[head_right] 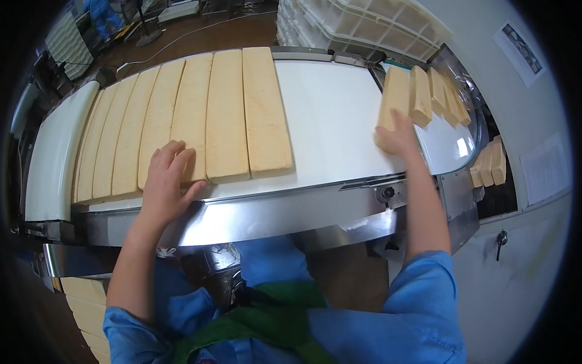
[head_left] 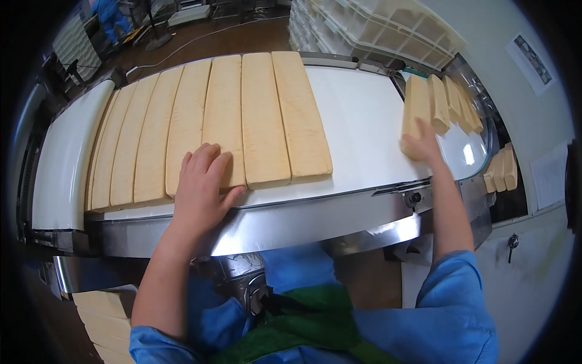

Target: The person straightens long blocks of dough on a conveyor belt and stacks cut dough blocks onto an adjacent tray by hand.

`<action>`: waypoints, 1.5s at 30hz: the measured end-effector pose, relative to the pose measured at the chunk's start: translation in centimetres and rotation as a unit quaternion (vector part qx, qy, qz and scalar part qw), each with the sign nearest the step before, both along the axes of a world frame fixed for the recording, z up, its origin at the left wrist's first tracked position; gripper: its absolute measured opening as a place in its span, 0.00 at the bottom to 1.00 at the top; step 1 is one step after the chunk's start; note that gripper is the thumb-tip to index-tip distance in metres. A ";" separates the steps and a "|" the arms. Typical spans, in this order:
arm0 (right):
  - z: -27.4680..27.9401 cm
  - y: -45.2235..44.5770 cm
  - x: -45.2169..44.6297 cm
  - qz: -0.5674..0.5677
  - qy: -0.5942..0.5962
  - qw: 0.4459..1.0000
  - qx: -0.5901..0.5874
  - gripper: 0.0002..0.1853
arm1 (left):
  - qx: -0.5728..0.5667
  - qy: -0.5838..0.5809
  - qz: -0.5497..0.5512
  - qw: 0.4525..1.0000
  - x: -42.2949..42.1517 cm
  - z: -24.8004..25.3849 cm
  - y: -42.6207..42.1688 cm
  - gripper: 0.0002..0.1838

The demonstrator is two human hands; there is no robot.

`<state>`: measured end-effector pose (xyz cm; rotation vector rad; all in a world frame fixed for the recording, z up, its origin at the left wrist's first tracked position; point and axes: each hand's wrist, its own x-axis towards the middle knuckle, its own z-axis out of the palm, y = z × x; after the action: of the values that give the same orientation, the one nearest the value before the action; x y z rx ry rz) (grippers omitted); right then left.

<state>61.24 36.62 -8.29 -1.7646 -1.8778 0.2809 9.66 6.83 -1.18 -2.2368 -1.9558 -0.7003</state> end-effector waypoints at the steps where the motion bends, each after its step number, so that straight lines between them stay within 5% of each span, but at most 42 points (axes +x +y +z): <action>1: 1.5 -2.2 -3.9 -0.019 -0.068 0.997 -0.009 0.43 | -0.001 -0.001 0.003 1.000 0.0 -0.1 0.0 0.34; 4: 4.3 -8.5 -13.2 -0.014 -0.105 0.993 -0.046 0.42 | -0.015 -0.014 0.008 1.000 -0.1 0.0 -0.1 0.35; 10: 4.5 -13.0 -20.8 0.296 -0.012 0.953 0.061 0.29 | -0.019 -0.009 -0.004 1.000 -0.1 -0.4 0.2 0.33; 13: 5.5 -13.8 -23.8 0.215 0.019 0.976 0.007 0.25 | -0.031 -0.009 -0.002 0.999 -0.1 -0.3 0.4 0.33; 16: 3.3 -10.2 -21.6 0.255 0.049 0.965 0.049 0.24 | -0.033 -0.005 0.003 0.999 -0.3 -0.1 0.3 0.33; 18: 2.9 -4.5 -18.6 0.175 0.172 0.966 -0.079 0.25 | -0.034 -0.002 0.007 0.999 -0.3 0.0 0.0 0.34; 20: 3.3 0.6 -14.3 0.094 -0.048 0.991 0.085 0.27 | -0.037 0.002 0.007 0.999 -0.2 0.2 0.2 0.34; 22: 2.7 4.3 -10.1 -0.082 -0.214 0.967 0.113 0.31 | -0.045 0.000 0.007 0.999 -0.2 0.4 0.2 0.34; 24: 6.0 3.0 -8.7 -0.211 -0.274 0.937 -0.052 0.35 | -0.053 -0.001 0.018 0.998 -0.2 0.7 0.1 0.35; 27: 2.7 5.3 -4.1 -0.272 -0.288 0.918 0.013 0.36 | -0.066 -0.005 0.032 0.997 -0.2 1.2 0.0 0.35; 34: 2.1 5.0 1.0 -0.175 -0.132 0.972 0.078 0.26 | -0.067 -0.009 0.032 0.997 -0.6 1.3 -0.2 0.35; 36: 2.2 3.2 4.8 -0.158 0.163 0.974 0.006 0.23 | -0.076 -0.016 0.031 0.997 -0.7 1.6 -0.2 0.35; 38: 2.6 1.8 6.5 -0.157 0.386 0.905 -0.081 0.22 | -0.093 -0.027 0.031 0.995 -0.8 1.9 -0.1 0.35; 40: 3.4 0.6 6.6 -0.195 0.362 0.908 -0.074 0.25 | -0.089 -0.027 0.037 0.995 -0.8 1.8 0.0 0.34; 43: 1.7 0.0 1.7 -0.010 0.194 0.981 0.009 0.33 | -0.086 -0.022 0.048 0.995 -0.6 1.5 0.0 0.34; 45: 2.3 -1.1 -2.5 -0.055 -0.082 0.995 -0.032 0.40 | -0.083 -0.024 0.053 0.995 -0.6 1.3 -0.1 0.34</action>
<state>58.74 35.55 -6.01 -1.9801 -1.8929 0.1619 9.08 6.69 0.15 -2.2030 -2.2134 -0.6048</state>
